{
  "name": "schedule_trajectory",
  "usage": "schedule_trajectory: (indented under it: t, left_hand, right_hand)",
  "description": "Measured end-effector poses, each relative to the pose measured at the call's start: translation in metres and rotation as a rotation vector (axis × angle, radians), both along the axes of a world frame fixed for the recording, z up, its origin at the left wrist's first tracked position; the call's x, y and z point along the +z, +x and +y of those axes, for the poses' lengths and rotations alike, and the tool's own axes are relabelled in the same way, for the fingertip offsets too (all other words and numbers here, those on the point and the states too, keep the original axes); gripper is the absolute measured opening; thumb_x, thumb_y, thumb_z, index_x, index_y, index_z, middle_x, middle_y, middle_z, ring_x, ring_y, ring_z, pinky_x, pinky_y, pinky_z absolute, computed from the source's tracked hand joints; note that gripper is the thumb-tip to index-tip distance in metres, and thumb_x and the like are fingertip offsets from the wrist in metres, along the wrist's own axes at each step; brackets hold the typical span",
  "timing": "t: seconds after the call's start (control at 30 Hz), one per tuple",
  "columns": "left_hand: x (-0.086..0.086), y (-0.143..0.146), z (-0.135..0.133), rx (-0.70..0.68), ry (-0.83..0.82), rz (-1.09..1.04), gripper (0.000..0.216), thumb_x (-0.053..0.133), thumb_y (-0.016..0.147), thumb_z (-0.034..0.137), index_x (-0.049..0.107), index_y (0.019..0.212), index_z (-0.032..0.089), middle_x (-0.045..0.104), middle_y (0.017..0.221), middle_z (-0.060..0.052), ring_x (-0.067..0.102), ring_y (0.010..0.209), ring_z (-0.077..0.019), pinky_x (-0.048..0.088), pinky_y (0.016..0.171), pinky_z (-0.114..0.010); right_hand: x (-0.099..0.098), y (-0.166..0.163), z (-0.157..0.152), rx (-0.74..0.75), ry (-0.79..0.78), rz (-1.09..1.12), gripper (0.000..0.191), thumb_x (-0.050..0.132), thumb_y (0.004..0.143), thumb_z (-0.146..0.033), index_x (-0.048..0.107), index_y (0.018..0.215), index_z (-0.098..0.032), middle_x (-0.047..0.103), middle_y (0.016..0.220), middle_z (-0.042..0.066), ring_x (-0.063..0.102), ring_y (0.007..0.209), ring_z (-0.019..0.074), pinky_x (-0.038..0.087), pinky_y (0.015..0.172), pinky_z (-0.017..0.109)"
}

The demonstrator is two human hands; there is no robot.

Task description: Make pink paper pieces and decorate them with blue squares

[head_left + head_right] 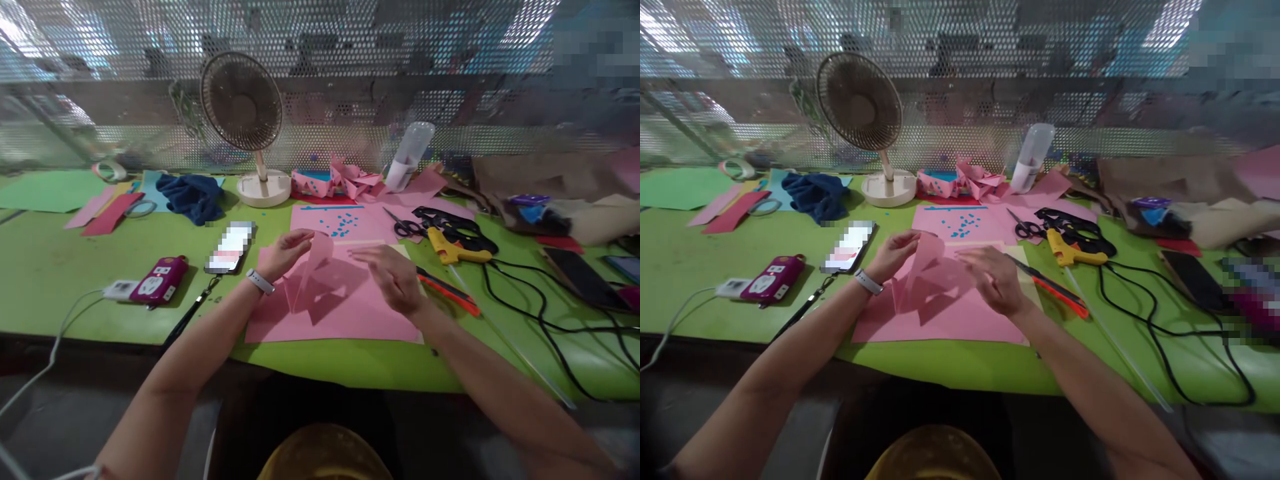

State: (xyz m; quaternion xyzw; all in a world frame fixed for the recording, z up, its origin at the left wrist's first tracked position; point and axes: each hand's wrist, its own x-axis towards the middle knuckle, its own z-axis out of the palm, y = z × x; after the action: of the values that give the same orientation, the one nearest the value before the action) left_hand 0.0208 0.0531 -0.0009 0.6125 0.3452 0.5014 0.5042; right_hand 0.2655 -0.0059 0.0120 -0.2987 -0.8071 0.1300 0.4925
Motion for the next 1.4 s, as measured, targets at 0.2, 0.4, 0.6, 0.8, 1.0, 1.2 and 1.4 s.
schedule_trajectory:
  t: [0.2,0.4,0.6,0.8,1.0,1.2,1.4]
  left_hand:
    - [0.017,0.016,-0.027,-0.151,0.035,0.028,0.025,0.078,0.075,0.045,0.078,0.081,0.021,0.073,0.1,-0.009,0.066,0.1,-0.025,0.049,0.092,-0.036]
    - [0.019,0.016,-0.026,-0.129,0.011,-0.021,0.041,0.082,0.073,0.029,0.071,0.112,0.027,0.067,0.122,-0.008,0.057,0.123,-0.0254,0.045,0.103,-0.037]
    - [0.023,0.002,-0.017,-0.064,0.032,0.127,0.031,0.067,0.085,0.049,0.076,0.096,0.021,0.072,0.109,-0.009,0.059,0.12,-0.0298,0.04,0.108,-0.043]
    - [0.025,0.001,-0.013,-0.135,0.211,0.296,0.009,0.078,0.077,0.031,0.075,0.08,0.023,0.071,0.113,-0.01,0.053,0.129,-0.027,0.024,0.119,-0.047]
    - [0.035,-0.007,-0.01,-0.338,0.159,0.373,0.01,0.076,0.078,0.029,0.072,0.071,0.024,0.066,0.128,-0.007,0.039,0.141,-0.0284,0.023,0.119,-0.052]
    - [0.032,-0.005,-0.009,-0.331,0.124,0.317,0.015,0.085,0.066,0.026,0.07,0.065,0.024,0.071,0.118,-0.008,0.042,0.139,-0.0305,0.023,0.118,-0.056]
    - [0.024,-0.005,-0.008,-0.315,0.174,0.358,0.016,0.083,0.069,0.024,0.068,0.063,0.022,0.071,0.115,-0.011,0.047,0.136,-0.0297,0.029,0.116,-0.051]
  right_hand:
    - [-0.003,-0.019,0.002,0.168,-0.924,0.282,0.045,0.06,0.084,-0.062,0.069,0.078,-0.019,0.072,0.081,0.006,0.067,0.077,0.0183,0.055,0.075,0.035]
    - [-0.01,-0.03,0.002,0.19,-1.195,0.613,0.04,0.086,0.058,-0.052,0.064,0.069,-0.02,0.064,0.065,-0.001,0.056,0.057,0.0117,0.05,0.058,0.027]
    - [-0.03,-0.013,0.027,-0.055,-0.952,0.709,0.041,0.076,0.066,-0.061,0.062,0.074,-0.023,0.066,0.068,0.001,0.061,0.064,0.0157,0.05,0.058,0.029]
    - [-0.032,-0.008,0.032,-0.101,-0.894,0.689,0.04,0.065,0.077,-0.062,0.062,0.08,-0.023,0.068,0.078,0.003,0.064,0.073,0.0182,0.053,0.067,0.033]
    - [-0.007,0.013,0.034,-0.339,-0.369,0.338,0.037,0.051,0.09,-0.06,0.061,0.098,-0.025,0.065,0.1,0.005,0.061,0.094,0.0184,0.05,0.076,0.031]
    - [0.003,0.016,0.027,-0.353,-0.078,-0.03,0.036,0.049,0.095,-0.051,0.051,0.072,-0.023,0.055,0.075,0.003,0.053,0.076,0.0186,0.044,0.074,0.034]
    - [-0.007,0.012,0.031,-0.267,0.049,-0.255,0.036,0.043,0.099,-0.043,0.051,0.069,-0.023,0.055,0.072,0.006,0.051,0.076,0.0213,0.042,0.073,0.036]
